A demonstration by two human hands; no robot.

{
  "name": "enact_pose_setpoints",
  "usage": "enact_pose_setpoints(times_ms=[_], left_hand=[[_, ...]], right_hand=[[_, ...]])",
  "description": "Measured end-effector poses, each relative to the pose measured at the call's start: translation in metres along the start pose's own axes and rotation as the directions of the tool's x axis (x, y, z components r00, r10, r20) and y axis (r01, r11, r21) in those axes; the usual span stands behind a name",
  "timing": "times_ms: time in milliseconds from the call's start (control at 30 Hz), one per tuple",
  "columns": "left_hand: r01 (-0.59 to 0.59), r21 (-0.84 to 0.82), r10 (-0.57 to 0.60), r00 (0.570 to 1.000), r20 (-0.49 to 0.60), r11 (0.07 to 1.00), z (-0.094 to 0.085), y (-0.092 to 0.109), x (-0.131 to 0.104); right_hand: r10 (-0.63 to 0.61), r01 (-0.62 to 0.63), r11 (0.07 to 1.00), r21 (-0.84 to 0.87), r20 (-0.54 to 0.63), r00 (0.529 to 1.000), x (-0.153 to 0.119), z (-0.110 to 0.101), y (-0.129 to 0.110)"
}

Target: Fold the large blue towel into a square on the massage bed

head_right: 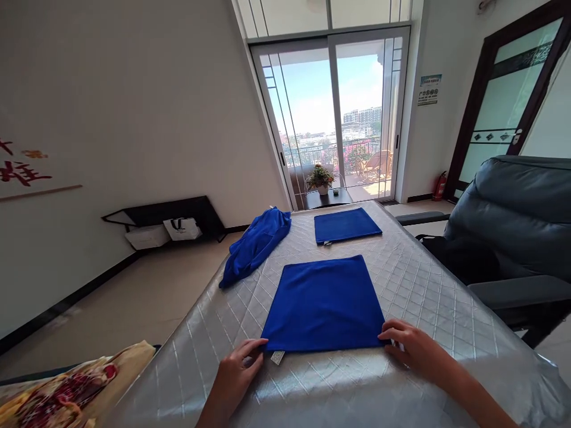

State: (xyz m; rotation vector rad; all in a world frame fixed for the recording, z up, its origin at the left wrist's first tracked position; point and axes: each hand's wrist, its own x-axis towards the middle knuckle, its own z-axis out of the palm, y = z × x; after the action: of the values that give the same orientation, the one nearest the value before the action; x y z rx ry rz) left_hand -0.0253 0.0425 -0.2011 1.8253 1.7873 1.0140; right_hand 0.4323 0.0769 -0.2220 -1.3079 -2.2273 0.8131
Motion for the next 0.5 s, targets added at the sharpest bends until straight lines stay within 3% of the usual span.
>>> enact_pose_setpoints(times_ms=[267,500], left_hand=[[-0.150,0.132,0.171,0.970,-0.172,0.980,-0.006,0.008,0.005],[-0.270,0.107,0.287,0.936,-0.205,0.957,-0.044,0.047,0.018]], right_hand=[[-0.116,0.116,0.993,-0.011,-0.117,0.986,0.005,-0.003,-0.016],[-0.266,0.264,0.963,-0.055,-0.362,0.894,0.013,-0.056,-0.042]])
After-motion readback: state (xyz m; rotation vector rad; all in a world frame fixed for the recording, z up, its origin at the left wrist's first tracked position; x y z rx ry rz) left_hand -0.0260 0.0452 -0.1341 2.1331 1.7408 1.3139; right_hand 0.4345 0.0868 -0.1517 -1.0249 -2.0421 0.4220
